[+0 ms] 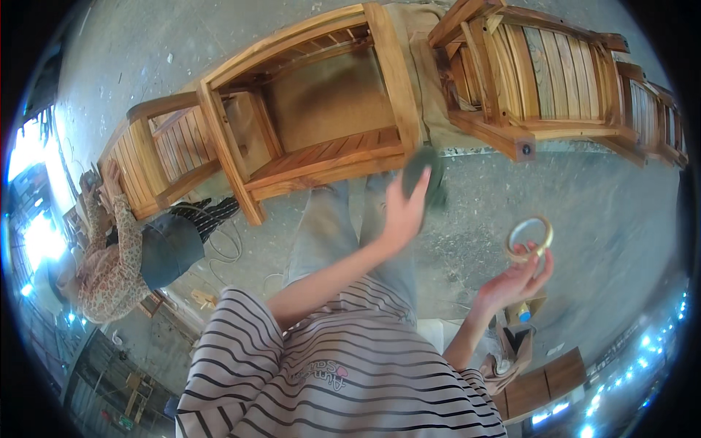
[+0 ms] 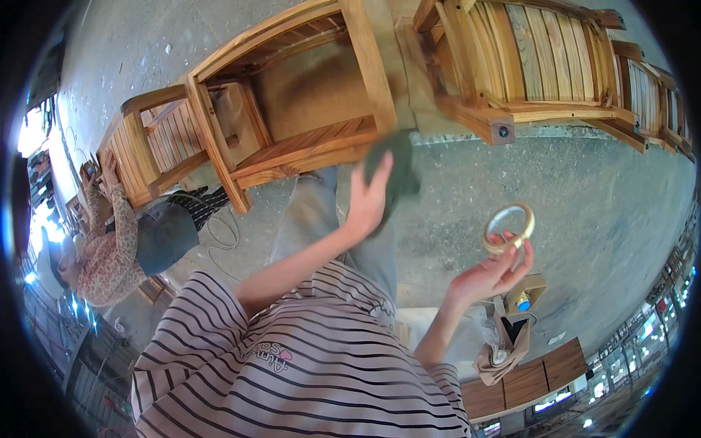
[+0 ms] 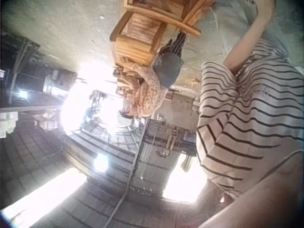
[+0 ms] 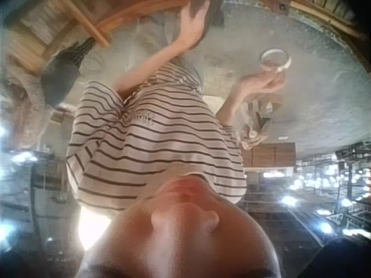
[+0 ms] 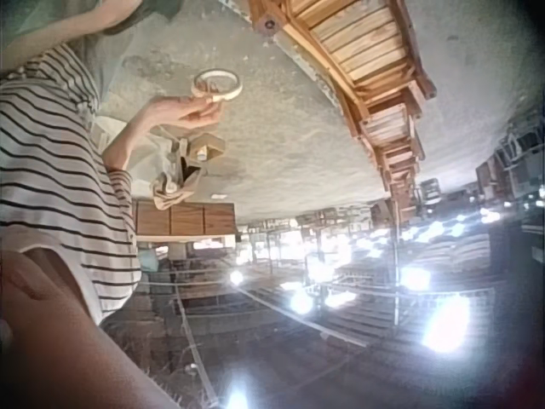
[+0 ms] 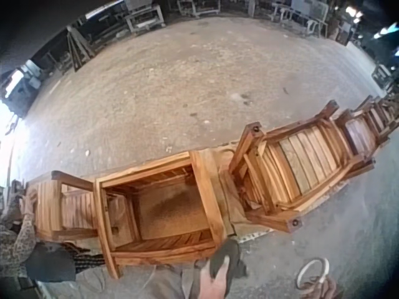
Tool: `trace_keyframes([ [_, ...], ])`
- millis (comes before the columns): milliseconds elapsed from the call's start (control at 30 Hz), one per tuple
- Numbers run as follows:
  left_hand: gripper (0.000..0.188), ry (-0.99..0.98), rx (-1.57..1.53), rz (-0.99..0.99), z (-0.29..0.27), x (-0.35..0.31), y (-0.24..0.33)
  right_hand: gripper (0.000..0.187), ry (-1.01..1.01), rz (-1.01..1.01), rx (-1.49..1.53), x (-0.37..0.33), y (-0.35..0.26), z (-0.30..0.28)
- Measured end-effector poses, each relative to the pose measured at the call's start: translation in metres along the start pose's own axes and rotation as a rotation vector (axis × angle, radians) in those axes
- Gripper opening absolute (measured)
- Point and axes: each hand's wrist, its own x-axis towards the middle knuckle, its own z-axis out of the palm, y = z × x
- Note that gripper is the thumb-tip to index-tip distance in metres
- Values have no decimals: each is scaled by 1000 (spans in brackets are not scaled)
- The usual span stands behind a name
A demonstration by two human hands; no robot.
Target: Applying tape to specific parts of wooden stools and wiping surfaces in a factory setting.
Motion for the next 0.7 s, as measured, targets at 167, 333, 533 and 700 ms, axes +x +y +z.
trace_keyframes([
  [167,47,-252,202,1045,100,52,129,31,-210,-50,-55,-12,-14,11],
  [333,43,-767,671,914,116,55,106,33,-619,118,-45,-28,-18,36],
  [533,43,-618,455,452,-74,13,63,27,-1094,71,-221,-60,-3,78],
  [700,27,-254,242,206,-154,-26,31,34,-1397,135,-376,-112,8,107],
])
